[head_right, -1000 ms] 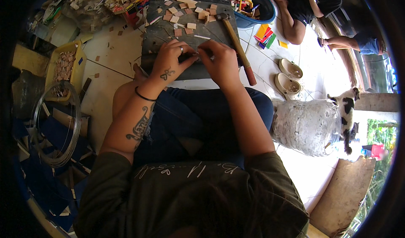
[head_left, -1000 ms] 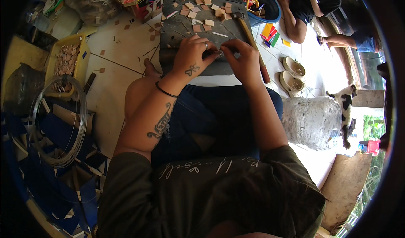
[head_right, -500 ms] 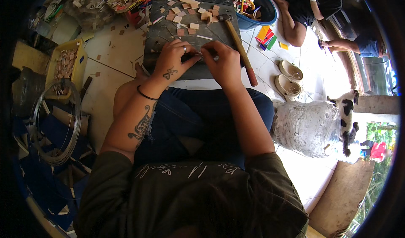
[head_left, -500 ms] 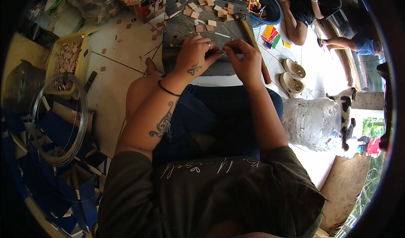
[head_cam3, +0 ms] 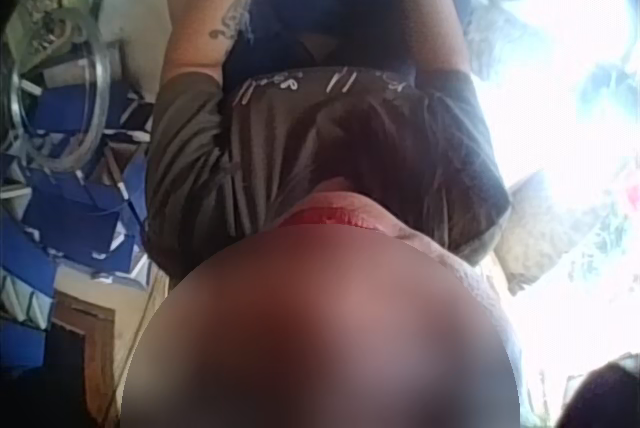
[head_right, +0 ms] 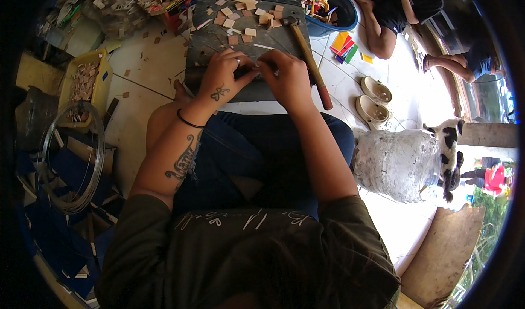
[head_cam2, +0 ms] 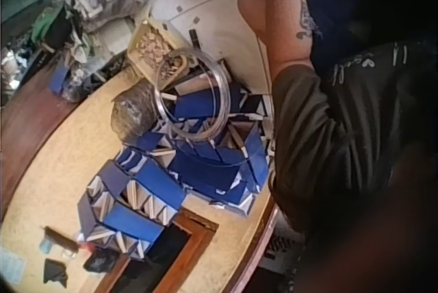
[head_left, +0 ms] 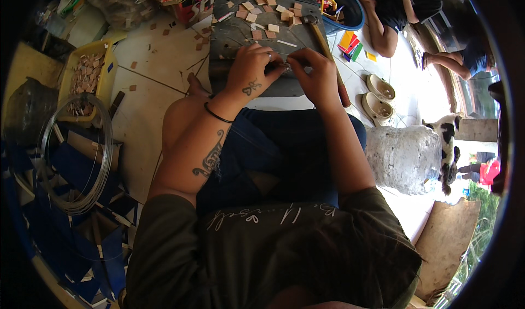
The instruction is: The person sits on the floor and repeatedly hammers nails into small wooden blocks using a hammer. They pick up blocks, position them on a work surface, and drive nails in one at a time. A cat walks nearby, and another person is visible in the background.
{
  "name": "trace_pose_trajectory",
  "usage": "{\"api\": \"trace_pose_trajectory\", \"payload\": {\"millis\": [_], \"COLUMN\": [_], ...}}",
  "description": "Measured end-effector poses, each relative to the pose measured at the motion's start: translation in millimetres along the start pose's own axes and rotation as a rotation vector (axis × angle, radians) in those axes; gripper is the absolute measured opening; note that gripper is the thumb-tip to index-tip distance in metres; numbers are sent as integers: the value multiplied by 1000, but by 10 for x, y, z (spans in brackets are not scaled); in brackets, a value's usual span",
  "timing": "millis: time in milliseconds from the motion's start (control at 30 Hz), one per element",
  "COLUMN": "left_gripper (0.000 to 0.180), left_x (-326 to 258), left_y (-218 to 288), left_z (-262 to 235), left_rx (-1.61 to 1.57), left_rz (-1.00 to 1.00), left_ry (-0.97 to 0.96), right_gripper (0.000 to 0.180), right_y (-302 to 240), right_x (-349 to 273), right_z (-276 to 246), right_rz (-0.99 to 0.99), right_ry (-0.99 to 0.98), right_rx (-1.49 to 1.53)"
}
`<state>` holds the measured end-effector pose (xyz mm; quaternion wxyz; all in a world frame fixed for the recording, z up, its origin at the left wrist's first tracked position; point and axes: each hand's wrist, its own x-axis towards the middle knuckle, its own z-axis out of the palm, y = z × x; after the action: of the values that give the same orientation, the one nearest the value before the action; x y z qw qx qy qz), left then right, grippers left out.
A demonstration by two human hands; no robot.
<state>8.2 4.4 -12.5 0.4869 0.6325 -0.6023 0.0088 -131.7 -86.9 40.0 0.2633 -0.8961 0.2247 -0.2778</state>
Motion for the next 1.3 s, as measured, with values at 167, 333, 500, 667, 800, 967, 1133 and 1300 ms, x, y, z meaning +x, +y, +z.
{"api": "trace_pose_trajectory", "payload": {"millis": [167,333,500,667,800,967,1133,1300], "left_gripper": [11,9,7,8,10,10,11,11], "left_x": [39,48,33,45,41,57,48,44], "left_y": [109,102,91,103,116,121,125,125], "left_z": [30,68,70,88,72,51,62,63], "left_rx": [-147,-237,-301,-247,-199,-238,-236,-254], "left_rz": [-140,-99,-65,-61,-106,-140,-129,-124], "left_ry": [54,91,93,81,44,12,1,5], "right_gripper": [13,21,47,40,35,43,50,54], "right_y": [11,146,452,608,273,-275,-468,-537], "right_x": [60,15,-227,-407,-698,-1035,-1065,-1080], "right_z": [7,-63,-331,-416,-551,-828,-898,-947], "right_rz": [11,-96,194,258,468,526,50,89], "right_ry": [-18,117,116,62,-26,-119,13,-91], "right_rx": [-1,-124,-683,-390,206,200,-176,-265]}}
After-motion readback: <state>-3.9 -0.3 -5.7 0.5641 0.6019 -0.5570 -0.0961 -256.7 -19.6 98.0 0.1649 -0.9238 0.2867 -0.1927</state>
